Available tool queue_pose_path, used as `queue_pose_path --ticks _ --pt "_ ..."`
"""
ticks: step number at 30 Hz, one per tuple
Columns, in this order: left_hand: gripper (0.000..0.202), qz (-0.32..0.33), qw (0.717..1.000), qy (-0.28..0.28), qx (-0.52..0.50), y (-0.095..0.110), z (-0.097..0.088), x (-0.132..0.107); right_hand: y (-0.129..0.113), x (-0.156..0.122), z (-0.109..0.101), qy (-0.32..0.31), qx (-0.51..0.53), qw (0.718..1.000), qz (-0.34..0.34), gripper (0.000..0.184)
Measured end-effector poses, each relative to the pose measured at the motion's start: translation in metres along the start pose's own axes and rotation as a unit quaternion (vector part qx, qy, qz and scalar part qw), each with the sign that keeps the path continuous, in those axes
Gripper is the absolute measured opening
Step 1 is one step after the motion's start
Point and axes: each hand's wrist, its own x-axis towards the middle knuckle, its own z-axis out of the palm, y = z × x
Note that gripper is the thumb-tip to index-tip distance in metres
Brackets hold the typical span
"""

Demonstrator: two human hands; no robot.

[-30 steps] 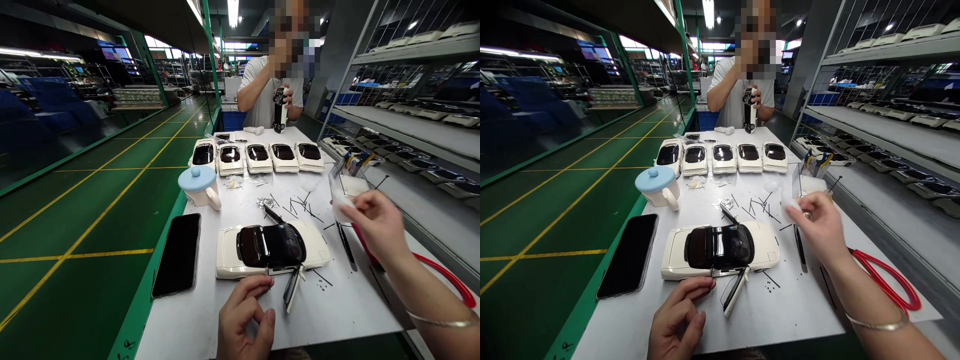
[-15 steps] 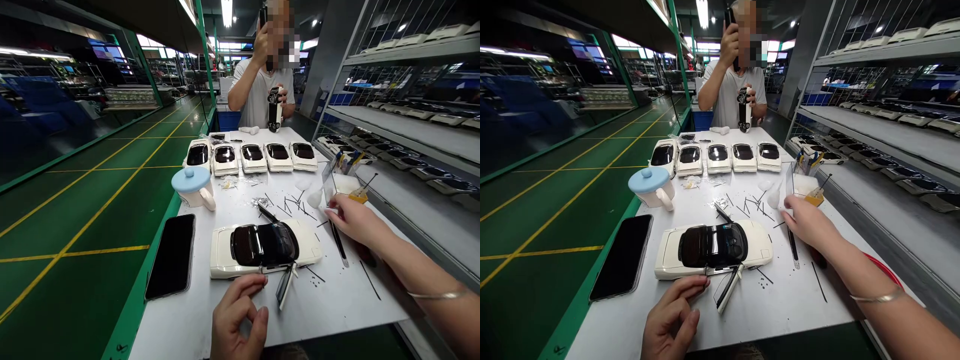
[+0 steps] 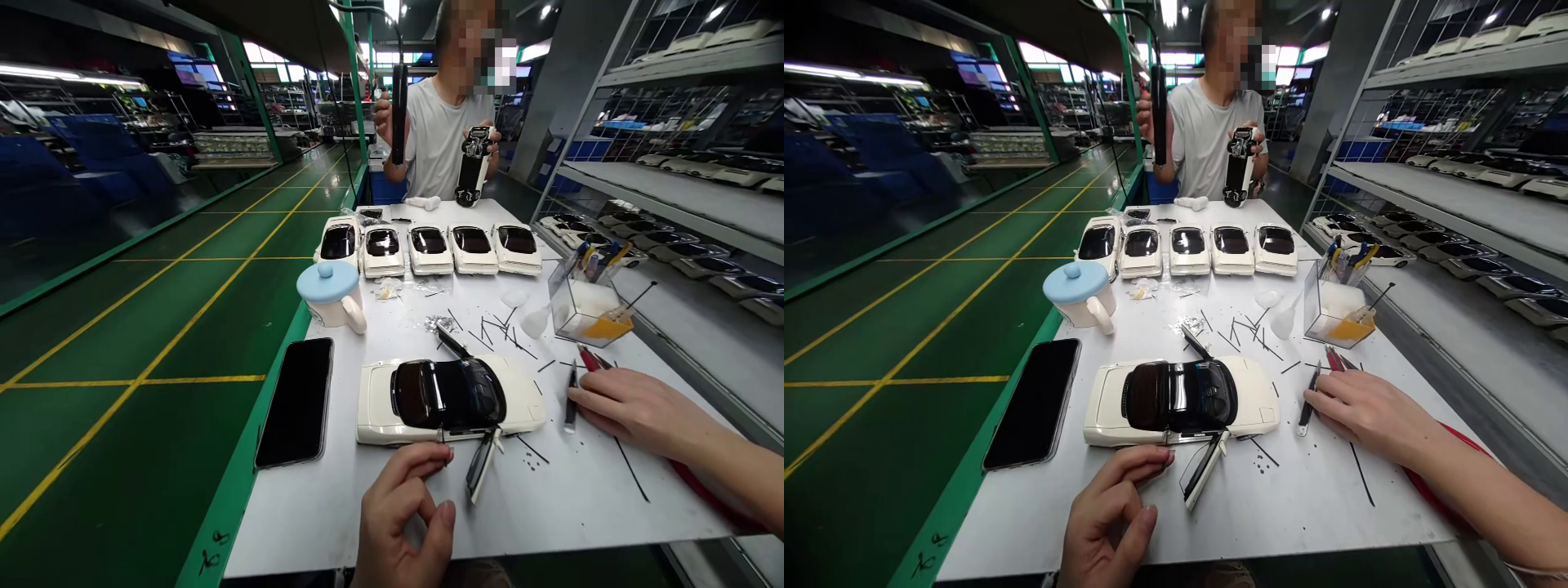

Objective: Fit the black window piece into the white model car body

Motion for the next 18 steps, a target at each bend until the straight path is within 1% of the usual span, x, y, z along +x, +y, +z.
queue_pose_path --ticks 3,5,7,8,9,11,13,14,15,16,18 --pt "0.022 -0.001 1.0 0.004 -0.003 0.0 0.001 0.0 -0.004 0.0 -0.003 0.019 -0.007 1.0 0.0 0.011" --pt "0.022 -0.003 1.0 0.009 -0.004 -0.001 0.002 -0.001 -0.008 0.002 -0.007 0.051 0.045 0.997 0.042 0.013" --pt "0.023 -0.005 1.0 0.012 -0.004 -0.001 0.002 -0.001 -0.015 0.007 -0.011 0.086 0.127 0.982 0.106 0.018" --pt "0.023 -0.006 1.0 0.012 -0.004 -0.001 0.002 -0.001 -0.02 0.01 -0.013 0.108 0.172 0.968 0.147 0.019" --pt "0.023 -0.008 1.0 0.013 -0.003 -0.001 0.002 -0.001 -0.024 0.014 -0.015 0.132 0.214 0.948 0.195 0.02" --pt "0.024 -0.012 1.0 0.013 -0.003 -0.001 0.002 -0.001 -0.032 0.023 -0.016 0.165 0.302 0.891 0.295 0.021" --pt "0.023 -0.015 1.0 0.012 -0.004 0.0 0.002 -0.001 -0.035 0.029 -0.014 0.15 0.376 0.831 0.381 0.025" --pt "0.023 -0.015 1.0 0.011 -0.005 0.0 0.002 -0.001 -0.036 0.03 -0.013 0.133 0.4 0.807 0.415 0.03" --pt "0.022 -0.015 1.0 0.01 -0.005 0.0 0.002 -0.001 -0.036 0.029 -0.011 0.115 0.409 0.79 0.442 0.036" --pt "0.022 -0.015 1.0 0.009 -0.005 0.0 0.001 -0.001 -0.035 0.028 -0.009 0.101 0.407 0.782 0.462 0.042" --pt "0.022 -0.014 1.0 0.007 -0.004 0.0 0.001 0.0 -0.035 0.022 -0.008 0.097 0.387 0.78 0.482 0.046"
